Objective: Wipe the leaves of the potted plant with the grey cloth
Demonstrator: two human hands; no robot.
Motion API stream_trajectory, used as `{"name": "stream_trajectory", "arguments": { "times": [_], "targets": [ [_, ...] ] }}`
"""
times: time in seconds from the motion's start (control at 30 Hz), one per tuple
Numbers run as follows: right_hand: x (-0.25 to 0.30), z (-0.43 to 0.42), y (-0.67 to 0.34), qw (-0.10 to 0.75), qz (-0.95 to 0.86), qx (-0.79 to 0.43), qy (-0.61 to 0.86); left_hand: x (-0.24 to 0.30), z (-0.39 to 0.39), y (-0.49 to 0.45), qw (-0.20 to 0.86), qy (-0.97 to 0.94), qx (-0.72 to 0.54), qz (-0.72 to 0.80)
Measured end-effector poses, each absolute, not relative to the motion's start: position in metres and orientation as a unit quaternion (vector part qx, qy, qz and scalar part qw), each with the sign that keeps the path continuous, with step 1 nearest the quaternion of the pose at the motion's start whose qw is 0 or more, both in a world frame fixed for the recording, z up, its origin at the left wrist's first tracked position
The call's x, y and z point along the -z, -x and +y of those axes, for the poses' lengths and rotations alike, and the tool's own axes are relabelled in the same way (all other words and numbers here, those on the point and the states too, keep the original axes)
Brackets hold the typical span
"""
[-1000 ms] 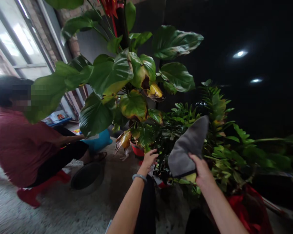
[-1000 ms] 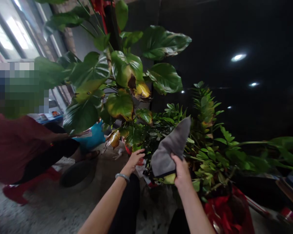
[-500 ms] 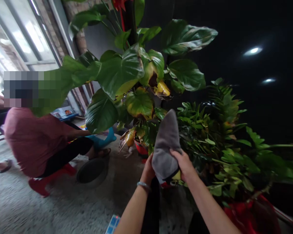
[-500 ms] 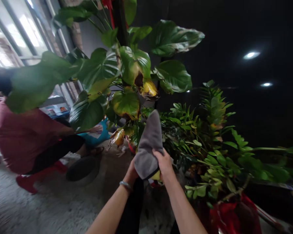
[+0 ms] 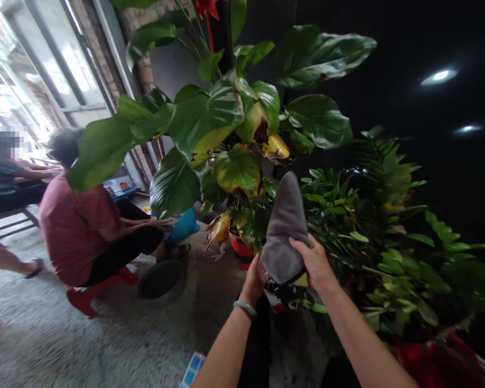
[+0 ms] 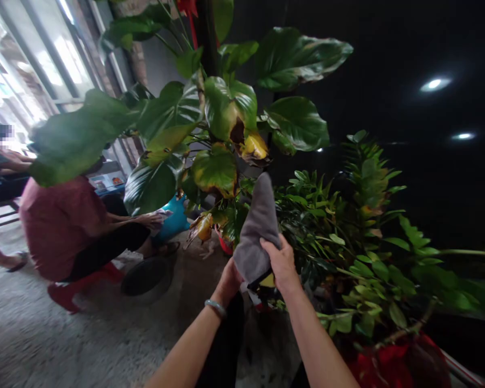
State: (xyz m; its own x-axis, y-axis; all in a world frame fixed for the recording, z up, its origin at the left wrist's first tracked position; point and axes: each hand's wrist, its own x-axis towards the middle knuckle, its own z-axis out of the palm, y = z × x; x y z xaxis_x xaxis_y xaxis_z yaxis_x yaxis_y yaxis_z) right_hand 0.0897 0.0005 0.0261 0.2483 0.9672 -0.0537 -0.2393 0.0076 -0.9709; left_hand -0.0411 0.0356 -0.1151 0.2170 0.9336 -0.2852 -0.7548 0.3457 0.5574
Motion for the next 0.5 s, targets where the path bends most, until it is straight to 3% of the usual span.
{"name": "stream_trajectory", "arguments": {
  "times": [0.2,0.4,0.5],
  "targets": [
    [0.009,-0.064,-0.089,0.497,-0.346,-0.552,0.573,0.106,0.029,0.047,0.765,-0.146,-0.551,0.300],
    [-0.038,-0.038,-0.099,0.610,-0.421,-0.459,0.491,0.104,0.024,0.040,0.741,-0.173,-0.570,0.310],
    [-0.024,-0.015,-0.095,0.583,-0.379,-0.486,0.530,0.102,0.027,0.036,0.751,-0.168,-0.555,0.316]
  ]
}}
